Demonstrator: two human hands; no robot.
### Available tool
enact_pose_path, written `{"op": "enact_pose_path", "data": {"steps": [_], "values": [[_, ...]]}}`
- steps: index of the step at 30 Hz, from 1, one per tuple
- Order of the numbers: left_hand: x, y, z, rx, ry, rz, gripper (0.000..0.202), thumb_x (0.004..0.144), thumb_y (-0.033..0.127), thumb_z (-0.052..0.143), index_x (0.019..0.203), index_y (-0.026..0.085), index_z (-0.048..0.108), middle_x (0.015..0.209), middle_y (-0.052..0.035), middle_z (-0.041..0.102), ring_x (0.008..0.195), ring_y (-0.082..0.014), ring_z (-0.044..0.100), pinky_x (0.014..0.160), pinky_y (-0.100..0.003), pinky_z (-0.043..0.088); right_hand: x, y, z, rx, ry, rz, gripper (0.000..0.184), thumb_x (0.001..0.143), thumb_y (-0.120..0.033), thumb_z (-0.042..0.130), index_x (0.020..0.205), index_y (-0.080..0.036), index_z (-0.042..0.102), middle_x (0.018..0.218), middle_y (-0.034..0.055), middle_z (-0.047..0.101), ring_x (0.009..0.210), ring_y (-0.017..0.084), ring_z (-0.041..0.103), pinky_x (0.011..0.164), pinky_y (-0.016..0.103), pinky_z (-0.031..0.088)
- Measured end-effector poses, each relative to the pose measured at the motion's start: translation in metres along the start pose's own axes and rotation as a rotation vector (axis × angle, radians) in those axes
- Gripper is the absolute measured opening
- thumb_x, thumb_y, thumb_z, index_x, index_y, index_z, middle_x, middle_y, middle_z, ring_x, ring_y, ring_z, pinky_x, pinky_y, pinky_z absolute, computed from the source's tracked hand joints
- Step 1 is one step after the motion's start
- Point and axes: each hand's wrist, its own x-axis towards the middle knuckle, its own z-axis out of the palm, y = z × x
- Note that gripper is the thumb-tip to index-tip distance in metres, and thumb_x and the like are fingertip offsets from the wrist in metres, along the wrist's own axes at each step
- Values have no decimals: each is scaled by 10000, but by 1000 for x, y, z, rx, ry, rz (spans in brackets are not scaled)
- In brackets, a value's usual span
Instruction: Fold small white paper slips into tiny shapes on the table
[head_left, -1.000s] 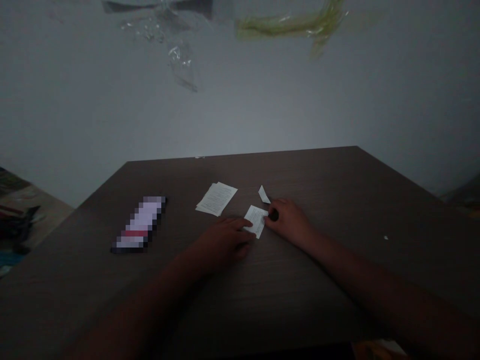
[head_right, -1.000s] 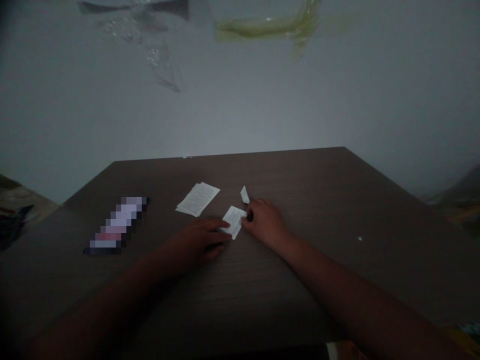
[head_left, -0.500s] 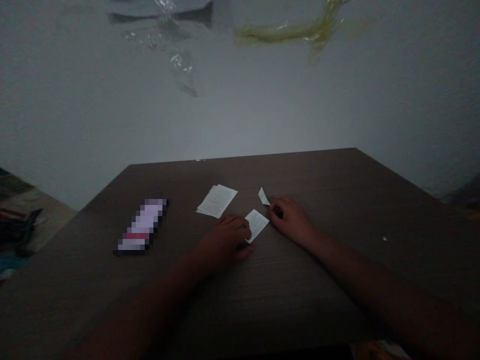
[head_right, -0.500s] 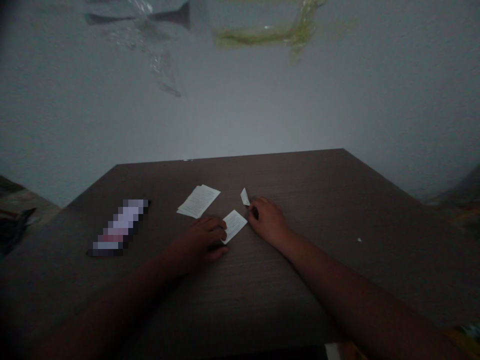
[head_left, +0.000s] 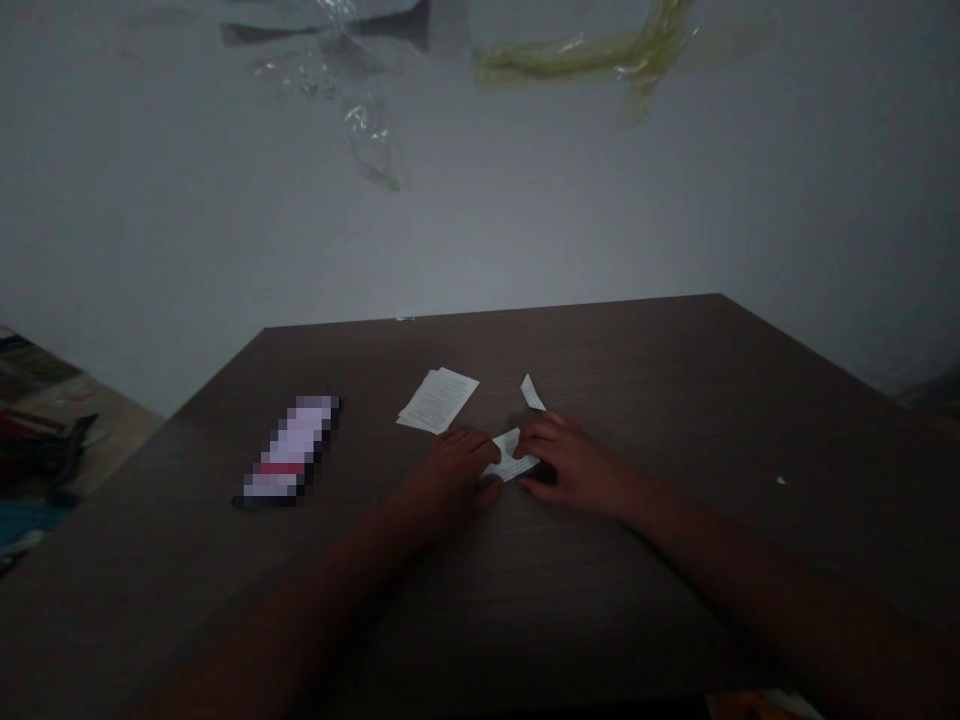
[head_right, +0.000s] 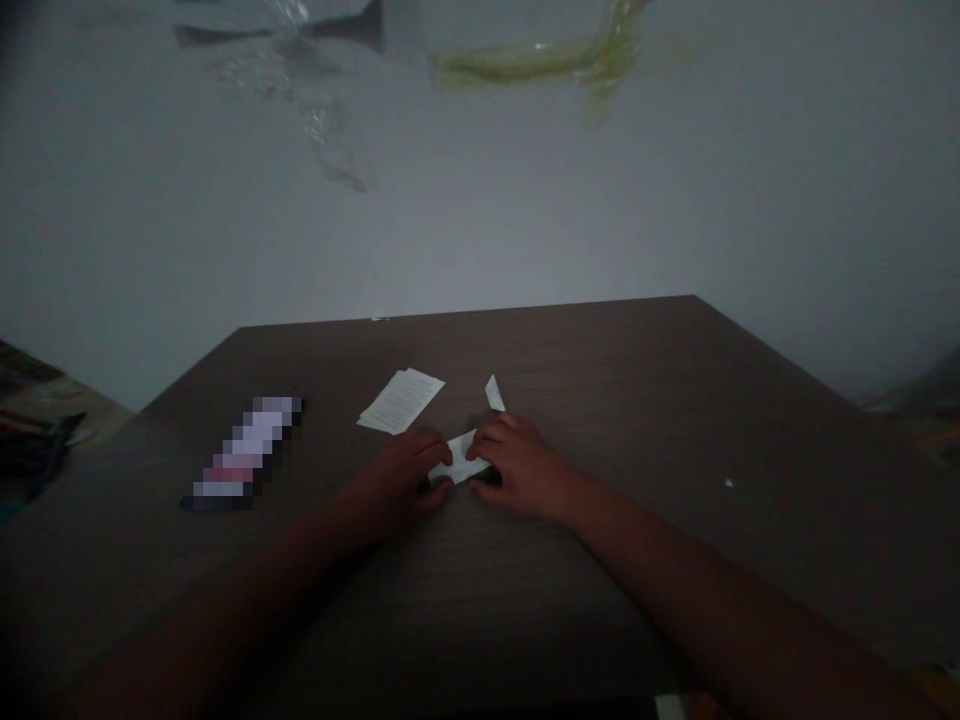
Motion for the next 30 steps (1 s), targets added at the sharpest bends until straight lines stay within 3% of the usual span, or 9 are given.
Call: {"op": "enact_pose_path", "data": {"steps": [7, 11, 14, 20, 25, 30], "values": [[-4, 7, -5, -32, 5, 30, 216, 1068, 243, 830, 1277, 201, 795, 1425, -137, 852, 1407, -378, 791, 1311, -502, 589, -1, 7, -5, -58, -1, -48, 237, 1095, -298, 932, 1321, -246, 883, 1307, 147, 861, 1275, 375, 783, 1120, 581, 666], [-1, 5, -1, -18, 5, 2, 217, 1070, 258, 869, 1273, 232, 797, 1442, -115, 857, 1403, -377, 796, 1303, -505, 594, 0, 6, -4, -85, 16, -72, 193, 1113, -278, 912, 1304, -251, 892, 1278, 132, 865, 1245, 352, 784, 1106, 556, 669], [1, 4, 0, 11, 9, 21, 151, 1083, 231, 851, 1225, 255, 805, 1365, -81, 867, 1376, -349, 807, 1299, -494, 588, 2, 4, -3, -101, 11, -107, 76, 1157, -230, 844, 1215, -255, 886, 1216, 103, 871, 1188, 318, 784, 1101, 533, 663], [1, 8, -2, 38, 70, 69, 157, 1045, 105, 765, 1080, 257, 777, 1174, -31, 869, 1196, -292, 838, 1240, -441, 607, 4, -5, -2, -115, 21, -120, 97, 1181, -192, 802, 1125, -248, 857, 1144, 92, 868, 1126, 303, 779, 1071, 500, 643], [-2, 11, -1, 27, 105, 53, 192, 1024, 57, 736, 1077, 241, 733, 1146, -33, 871, 1182, -272, 861, 1376, -506, 556, 3, -12, 3, -159, 53, -114, 17, 1157, -240, 860, 1155, -256, 868, 1149, 85, 864, 1145, 309, 760, 1049, 494, 618], [-2, 19, 1, 36, 123, 28, 215, 1017, 32, 738, 1080, 237, 723, 1131, -36, 874, 1138, -270, 868, 1412, -566, 541, 4, -18, 9, -223, 104, -120, 128, 1166, -199, 821, 1055, -251, 856, 1025, 56, 838, 1047, 281, 739, 955, 446, 572]]}}
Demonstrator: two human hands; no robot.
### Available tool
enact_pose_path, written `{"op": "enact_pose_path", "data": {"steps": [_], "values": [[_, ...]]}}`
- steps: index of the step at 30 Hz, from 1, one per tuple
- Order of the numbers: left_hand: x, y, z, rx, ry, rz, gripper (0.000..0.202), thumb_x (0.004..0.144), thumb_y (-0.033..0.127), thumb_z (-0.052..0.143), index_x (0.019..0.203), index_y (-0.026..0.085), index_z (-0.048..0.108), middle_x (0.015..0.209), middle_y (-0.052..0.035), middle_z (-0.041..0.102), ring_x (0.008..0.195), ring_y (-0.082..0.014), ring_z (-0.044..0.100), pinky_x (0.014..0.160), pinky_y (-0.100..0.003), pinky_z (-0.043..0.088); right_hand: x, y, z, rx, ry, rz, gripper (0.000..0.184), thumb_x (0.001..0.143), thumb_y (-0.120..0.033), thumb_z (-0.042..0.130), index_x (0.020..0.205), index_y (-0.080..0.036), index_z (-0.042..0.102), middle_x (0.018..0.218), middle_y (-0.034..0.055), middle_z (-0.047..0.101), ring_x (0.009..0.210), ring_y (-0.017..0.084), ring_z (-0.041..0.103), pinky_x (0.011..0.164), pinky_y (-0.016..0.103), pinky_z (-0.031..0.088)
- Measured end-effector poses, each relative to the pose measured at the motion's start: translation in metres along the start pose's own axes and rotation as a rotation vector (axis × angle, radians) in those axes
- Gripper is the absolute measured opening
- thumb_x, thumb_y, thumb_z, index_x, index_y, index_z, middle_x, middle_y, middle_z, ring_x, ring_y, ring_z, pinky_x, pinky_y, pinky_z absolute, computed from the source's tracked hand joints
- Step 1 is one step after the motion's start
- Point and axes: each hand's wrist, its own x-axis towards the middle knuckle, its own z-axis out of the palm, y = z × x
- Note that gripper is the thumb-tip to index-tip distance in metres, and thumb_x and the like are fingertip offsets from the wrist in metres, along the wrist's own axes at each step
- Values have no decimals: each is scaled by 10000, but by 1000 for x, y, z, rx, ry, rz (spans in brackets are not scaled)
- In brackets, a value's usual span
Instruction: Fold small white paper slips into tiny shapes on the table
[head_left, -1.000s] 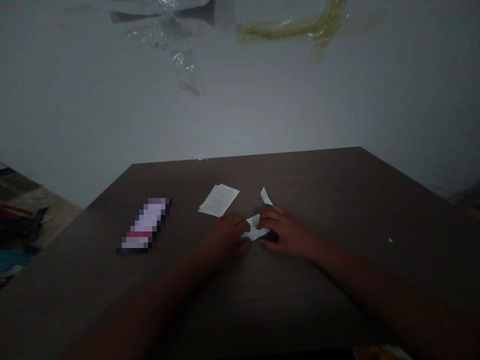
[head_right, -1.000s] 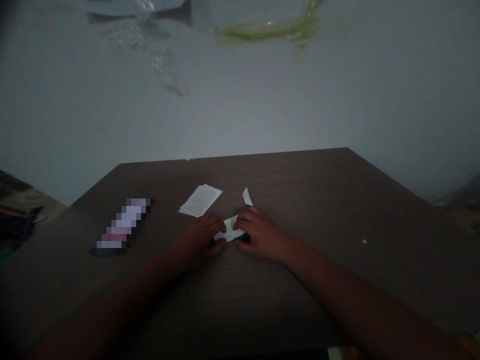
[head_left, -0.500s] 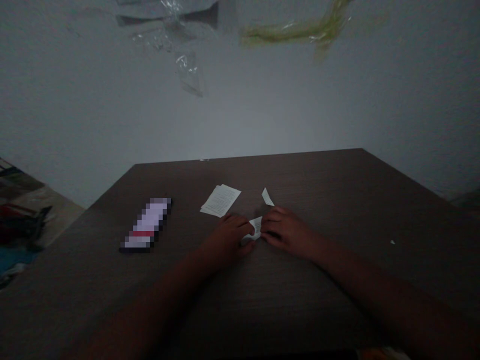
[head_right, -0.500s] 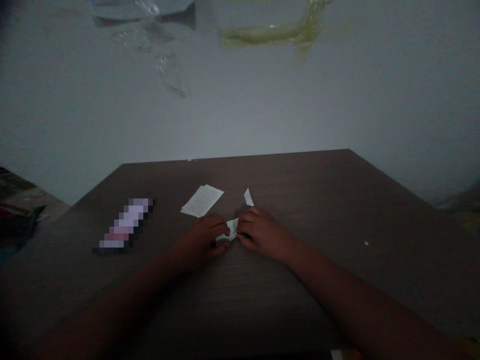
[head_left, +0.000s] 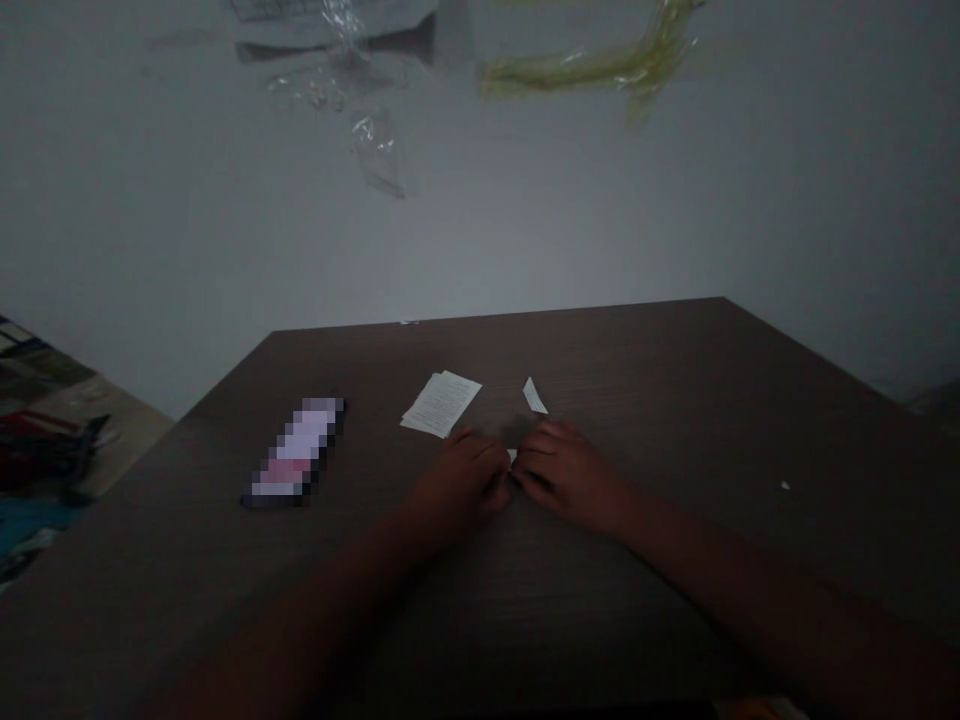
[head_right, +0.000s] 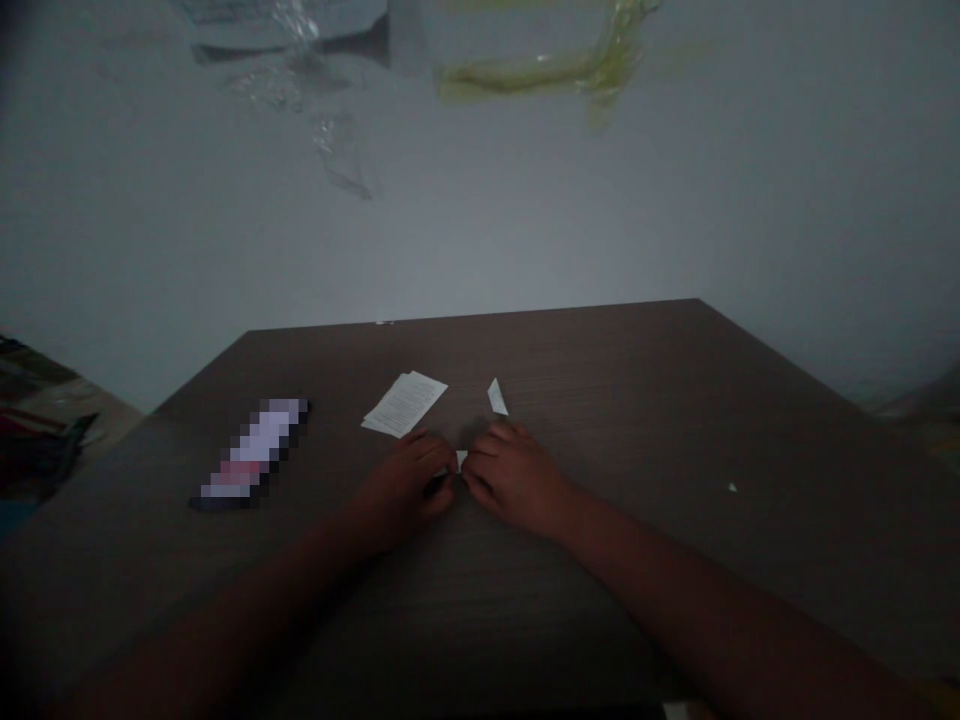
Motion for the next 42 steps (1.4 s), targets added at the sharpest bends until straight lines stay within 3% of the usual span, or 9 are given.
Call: {"op": "enact_pose_path", "data": {"steps": [10, 17, 22, 27, 34, 42], "values": [[-1, 11, -1, 131, 93, -53, 142, 1005, 108, 751, 1030, 247, 735, 1081, -63, 863, 1096, -313, 836, 1363, -608, 560, 1, -11, 1, -44, 133, -67, 176, 1151, -151, 787, 1009, -248, 828, 962, 44, 817, 976, 273, 703, 892, 451, 510], [1, 3, -9, 191, 90, -131, 158, 1008, 97, 741, 1048, 247, 773, 1112, -65, 863, 1131, -310, 827, 1396, -620, 534, 0, -5, -4, -52, 182, -39, 188, 1196, -183, 759, 1059, -257, 863, 1001, 43, 869, 981, 270, 739, 914, 456, 533], [-1, -14, -20, 210, 117, -217, 140, 1008, 108, 758, 1040, 244, 763, 1159, -77, 890, 1197, -330, 848, 1380, -637, 561, -2, 3, -11, -72, 134, 54, 196, 1207, -203, 758, 1058, -246, 877, 1002, 48, 874, 1007, 278, 768, 920, 454, 534], [-3, -17, -18, 171, 148, -119, 159, 1011, 118, 750, 1077, 262, 767, 1187, -60, 899, 1196, -312, 854, 1344, -598, 597, -1, 3, -13, -83, 90, 98, 211, 1216, -237, 762, 1053, -263, 894, 1022, 63, 887, 1038, 290, 768, 931, 454, 532], [-2, 2, -3, 125, 196, 33, 238, 1043, 77, 695, 1167, 248, 804, 1232, -77, 919, 1210, -309, 858, 1336, -596, 590, 2, -5, -6, -88, 131, -16, 158, 1166, -220, 831, 1020, -262, 875, 988, 48, 868, 1007, 281, 748, 922, 453, 537], [1, 16, -2, 118, 144, -9, 202, 1009, 77, 727, 1117, 232, 799, 1202, -100, 909, 1187, -337, 855, 1304, -551, 577, 4, -11, -5, -84, 110, -38, 183, 1196, -214, 775, 1049, -268, 870, 1006, 49, 861, 1017, 280, 713, 926, 467, 522]]}}
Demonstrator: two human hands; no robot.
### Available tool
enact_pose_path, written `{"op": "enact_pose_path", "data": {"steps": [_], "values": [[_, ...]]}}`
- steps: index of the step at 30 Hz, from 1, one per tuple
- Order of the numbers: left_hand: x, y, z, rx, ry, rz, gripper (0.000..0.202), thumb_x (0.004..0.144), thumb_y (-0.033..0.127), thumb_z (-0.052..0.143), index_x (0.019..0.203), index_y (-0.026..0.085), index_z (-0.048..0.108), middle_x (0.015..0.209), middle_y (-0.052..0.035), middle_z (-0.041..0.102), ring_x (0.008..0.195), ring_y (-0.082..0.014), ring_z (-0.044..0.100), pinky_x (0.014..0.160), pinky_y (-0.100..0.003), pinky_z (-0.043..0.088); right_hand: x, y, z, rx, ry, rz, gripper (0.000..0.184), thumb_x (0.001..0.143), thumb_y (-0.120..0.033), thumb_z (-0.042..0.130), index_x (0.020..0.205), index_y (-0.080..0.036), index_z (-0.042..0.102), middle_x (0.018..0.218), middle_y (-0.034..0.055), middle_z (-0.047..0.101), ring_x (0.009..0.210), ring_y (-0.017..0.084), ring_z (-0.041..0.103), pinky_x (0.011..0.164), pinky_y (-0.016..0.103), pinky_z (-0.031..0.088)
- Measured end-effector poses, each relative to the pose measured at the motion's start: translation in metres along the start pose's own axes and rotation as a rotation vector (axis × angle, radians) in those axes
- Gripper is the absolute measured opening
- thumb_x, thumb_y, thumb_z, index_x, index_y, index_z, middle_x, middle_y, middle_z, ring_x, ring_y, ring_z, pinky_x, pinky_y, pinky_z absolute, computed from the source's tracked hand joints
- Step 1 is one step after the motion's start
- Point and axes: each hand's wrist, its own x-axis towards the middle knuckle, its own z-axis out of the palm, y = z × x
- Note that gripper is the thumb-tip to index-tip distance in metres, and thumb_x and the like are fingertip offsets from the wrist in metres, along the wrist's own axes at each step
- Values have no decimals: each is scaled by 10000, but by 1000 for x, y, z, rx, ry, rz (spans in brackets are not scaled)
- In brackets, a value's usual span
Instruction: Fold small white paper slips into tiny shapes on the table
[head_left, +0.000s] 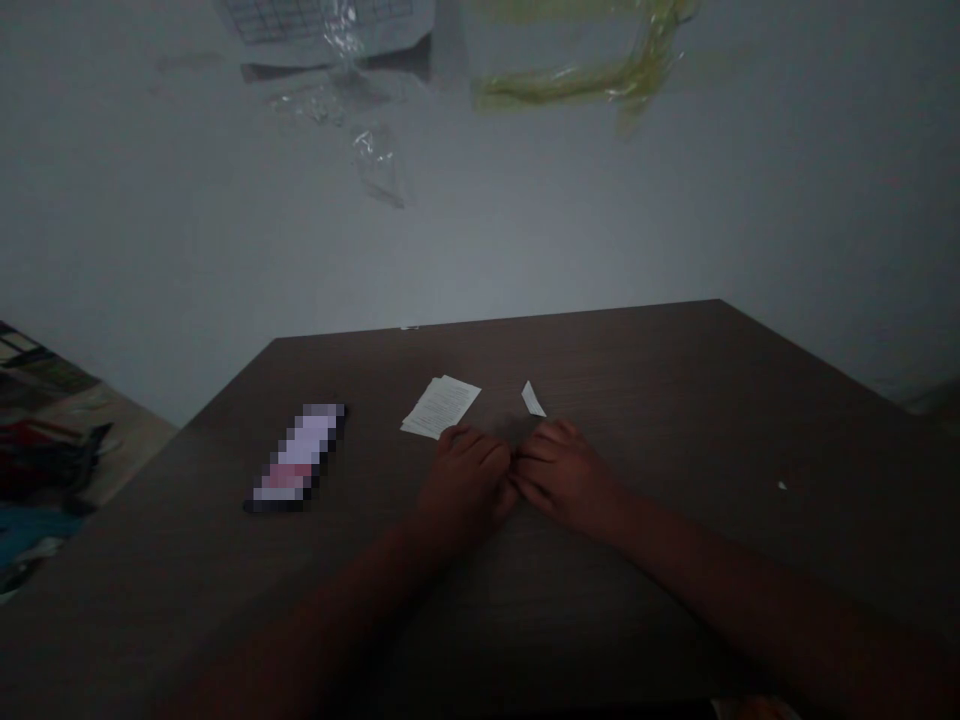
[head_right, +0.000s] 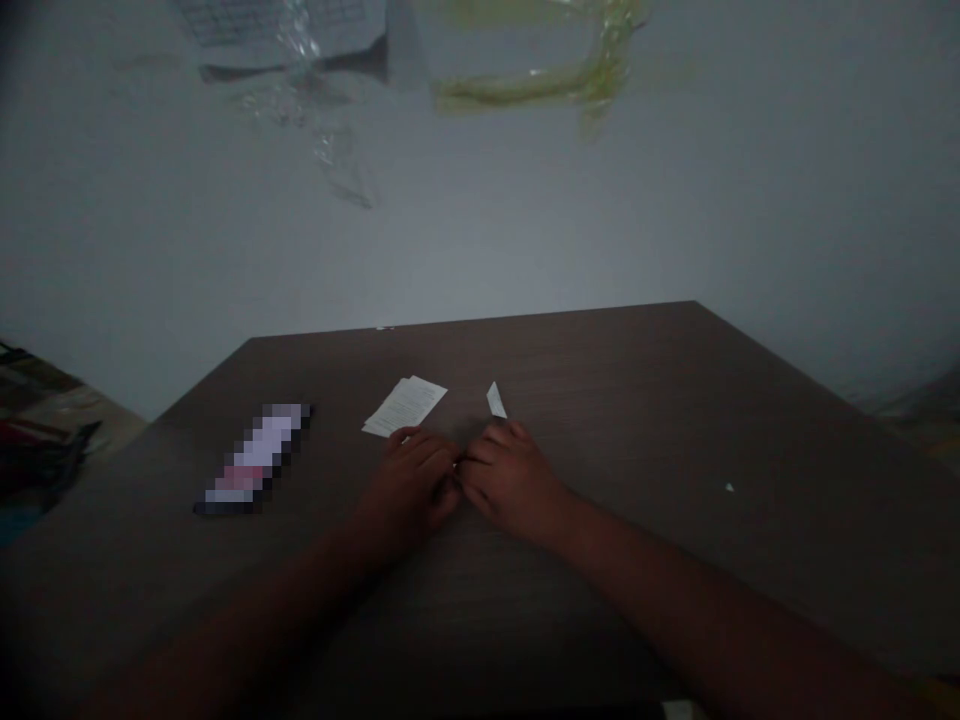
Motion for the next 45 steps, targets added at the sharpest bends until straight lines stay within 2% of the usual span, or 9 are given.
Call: {"op": "enact_pose_path", "data": {"steps": [7, 13, 17, 19, 23, 27, 34, 38, 45], "values": [[2, -19, -3, -2, 34, -78, 195, 977, 66, 760, 1061, 238, 798, 1189, -78, 911, 1211, -324, 835, 1276, -591, 592, -3, 9, -5, -2, 105, -14, 199, 1239, -206, 732, 1169, -253, 913, 1065, 69, 887, 1037, 277, 742, 946, 464, 529], [-5, -37, -15, 11, 55, -151, 127, 1012, 127, 741, 1041, 249, 765, 1150, -88, 899, 1181, -342, 840, 1194, -592, 626, -6, 22, -5, 18, 86, 77, 200, 1246, -249, 755, 1195, -276, 946, 1122, 72, 917, 1078, 284, 770, 963, 467, 554], [-7, -33, -14, -46, 72, -59, 224, 1040, 161, 751, 1245, 240, 794, 1353, -117, 905, 1313, -339, 831, 1250, -570, 606, -6, 23, -3, 17, 94, 70, 192, 1246, -265, 767, 1178, -287, 945, 1091, 64, 908, 1079, 281, 777, 971, 466, 569], [-5, -29, -12, -56, 33, -29, 264, 1070, 153, 734, 1311, 231, 808, 1410, -127, 904, 1356, -347, 826, 1279, -584, 585, -7, 23, -2, 21, 86, 51, 193, 1245, -265, 763, 1170, -293, 938, 1087, 63, 904, 1073, 279, 774, 971, 467, 576], [-1, -21, -12, -51, -85, 17, 240, 1101, 77, 644, 1146, 233, 821, 1227, -80, 926, 1206, -313, 858, 1269, -546, 586, -6, 20, -1, 41, 45, 55, 130, 1202, -249, 799, 1212, -296, 920, 1139, 72, 910, 1100, 292, 773, 995, 489, 592], [0, -15, -14, -39, -71, 32, 226, 1077, 67, 664, 1086, 238, 812, 1145, -64, 914, 1134, -299, 869, 1229, -498, 600, -4, 10, -1, 72, 44, 63, 204, 1143, -208, 810, 1317, -275, 892, 1217, 95, 908, 1179, 324, 777, 1057, 532, 602], [-1, -9, -6, -41, -26, 81, 192, 1121, 81, 713, 1096, 227, 836, 1084, -61, 915, 1092, -280, 873, 1211, -494, 618, 1, -3, 1, 86, 84, 71, 158, 1043, -106, 762, 1036, -259, 797, 1033, 51, 859, 1032, 291, 754, 966, 479, 574], [-1, -13, 5, -30, 15, 113, 179, 1111, 93, 748, 1032, 233, 826, 1015, -46, 897, 1021, -273, 865, 1131, -473, 632, 2, -5, 1, 19, 115, 95, 177, 998, -98, 745, 963, -272, 748, 972, 39, 832, 998, 292, 735, 931, 473, 530], [-5, -24, 4, -28, 97, 83, 154, 1144, 141, 728, 1070, 231, 829, 1066, -65, 897, 1045, -281, 846, 1123, -485, 625, -1, 17, -1, -82, 154, 228, 137, 996, -136, 746, 943, -262, 740, 1012, 79, 842, 1029, 319, 741, 932, 469, 492]]}}
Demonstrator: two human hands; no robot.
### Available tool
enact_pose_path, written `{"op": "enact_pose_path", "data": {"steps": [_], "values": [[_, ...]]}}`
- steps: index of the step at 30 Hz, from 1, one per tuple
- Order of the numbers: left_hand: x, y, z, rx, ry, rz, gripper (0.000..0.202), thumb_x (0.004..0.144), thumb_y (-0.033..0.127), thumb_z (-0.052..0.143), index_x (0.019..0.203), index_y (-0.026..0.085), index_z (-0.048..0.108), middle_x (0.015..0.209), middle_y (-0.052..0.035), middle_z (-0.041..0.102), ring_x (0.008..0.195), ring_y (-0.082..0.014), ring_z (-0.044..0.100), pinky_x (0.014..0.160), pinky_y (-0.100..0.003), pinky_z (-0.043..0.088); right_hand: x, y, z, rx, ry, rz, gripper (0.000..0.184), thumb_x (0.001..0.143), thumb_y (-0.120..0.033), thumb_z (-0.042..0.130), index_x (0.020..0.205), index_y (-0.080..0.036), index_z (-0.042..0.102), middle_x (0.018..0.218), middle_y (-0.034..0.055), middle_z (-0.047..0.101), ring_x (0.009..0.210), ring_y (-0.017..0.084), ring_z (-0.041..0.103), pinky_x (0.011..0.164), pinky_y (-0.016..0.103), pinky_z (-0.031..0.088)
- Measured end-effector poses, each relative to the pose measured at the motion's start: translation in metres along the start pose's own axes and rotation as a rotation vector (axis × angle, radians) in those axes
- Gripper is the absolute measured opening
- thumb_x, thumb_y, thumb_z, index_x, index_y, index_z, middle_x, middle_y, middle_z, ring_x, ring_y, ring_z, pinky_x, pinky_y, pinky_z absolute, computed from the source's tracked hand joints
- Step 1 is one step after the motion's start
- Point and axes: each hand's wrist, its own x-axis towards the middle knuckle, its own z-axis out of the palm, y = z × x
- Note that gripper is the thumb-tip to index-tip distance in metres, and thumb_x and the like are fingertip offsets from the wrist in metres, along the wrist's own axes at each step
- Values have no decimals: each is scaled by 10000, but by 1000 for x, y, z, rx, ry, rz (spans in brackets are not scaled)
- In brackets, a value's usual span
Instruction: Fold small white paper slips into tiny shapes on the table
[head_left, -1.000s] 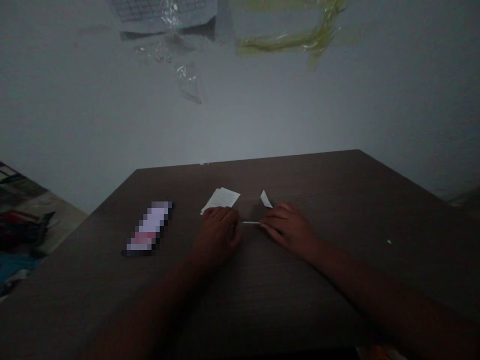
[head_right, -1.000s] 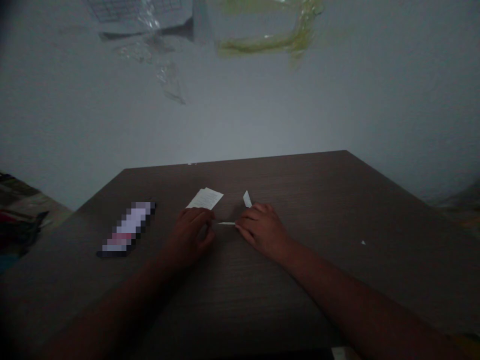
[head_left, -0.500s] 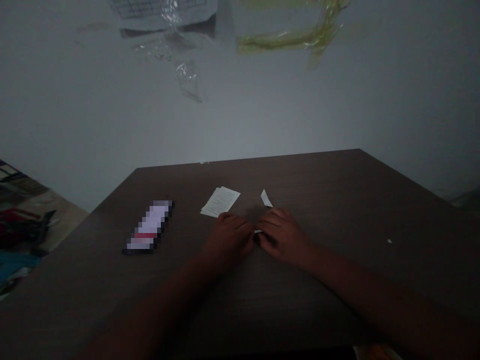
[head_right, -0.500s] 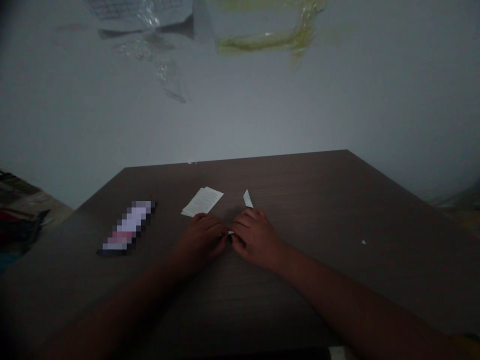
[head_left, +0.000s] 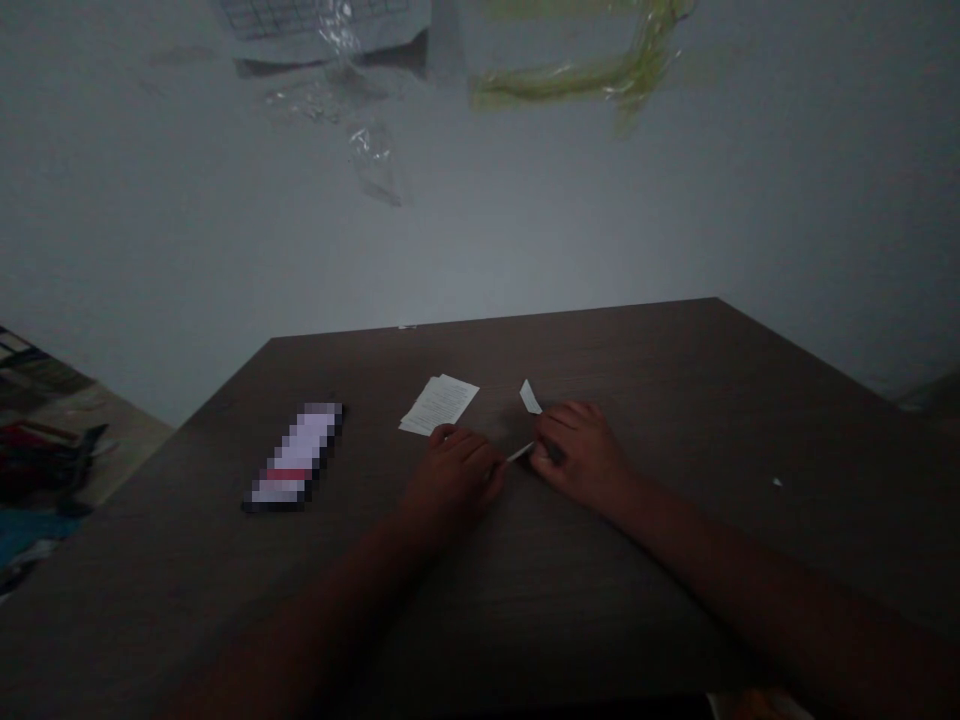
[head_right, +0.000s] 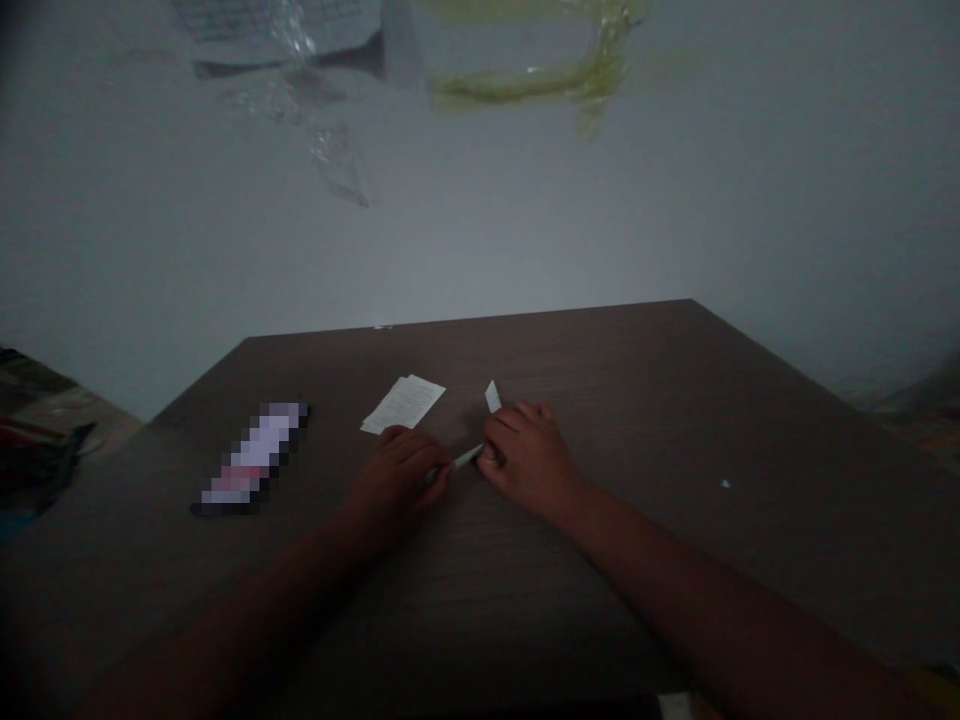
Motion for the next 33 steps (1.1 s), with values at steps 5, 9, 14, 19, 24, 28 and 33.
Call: {"op": "enact_pose_path", "data": {"steps": [5, 9, 14, 19, 24, 28, 33], "values": [[1, -6, -5, 24, -11, -34, 174, 1164, 138, 699, 1116, 229, 840, 1083, -65, 896, 1072, -286, 848, 1131, -491, 622, 2, 13, -3, -27, 17, 58, 133, 1031, -147, 717, 960, -251, 760, 990, 86, 834, 1013, 319, 745, 938, 468, 500], [1, -6, -4, 38, -19, -19, 193, 1180, 131, 686, 1143, 234, 844, 1126, -57, 899, 1105, -283, 839, 1110, -471, 610, 1, 4, -7, 11, -3, -25, 132, 1095, -158, 713, 1048, -248, 797, 1090, 96, 868, 1070, 321, 763, 965, 477, 512], [2, -4, -1, 55, -29, -20, 177, 1178, 138, 711, 1103, 240, 834, 1103, -55, 885, 1097, -287, 822, 1120, -456, 584, 0, -9, -5, 40, -41, -139, 133, 1146, -164, 745, 1089, -259, 819, 1120, 78, 885, 1073, 307, 766, 965, 484, 505], [2, -2, 4, 61, -3, 18, 161, 1180, 151, 732, 1097, 226, 848, 1087, -69, 890, 1070, -299, 820, 1098, -466, 585, -1, -12, -1, 48, -49, -170, 109, 1129, -158, 780, 1117, -256, 829, 1129, 72, 883, 1083, 307, 764, 964, 489, 511], [1, -3, 8, 42, 36, 58, 174, 1177, 135, 733, 1088, 234, 846, 1057, -57, 894, 1025, -280, 820, 1057, -452, 600, -3, -16, 2, 57, -35, -186, 121, 1102, -137, 774, 1113, -252, 809, 1103, 54, 869, 1057, 295, 759, 983, 490, 509], [0, -2, 7, 21, 66, 98, 186, 1198, 136, 716, 1089, 229, 834, 1053, -50, 901, 1021, -269, 822, 1064, -447, 592, -2, -19, 2, 34, -24, -175, 125, 1076, -129, 768, 1087, -251, 794, 1090, 53, 858, 1062, 293, 753, 985, 480, 491], [-1, -7, 5, 25, 119, 117, 207, 1228, 158, 684, 1101, 232, 830, 1048, -51, 898, 1018, -267, 819, 1068, -453, 571, 3, -10, -1, -27, -20, -84, 115, 1048, -151, 774, 997, -252, 758, 1070, 88, 846, 1074, 322, 731, 958, 471, 489]]}}
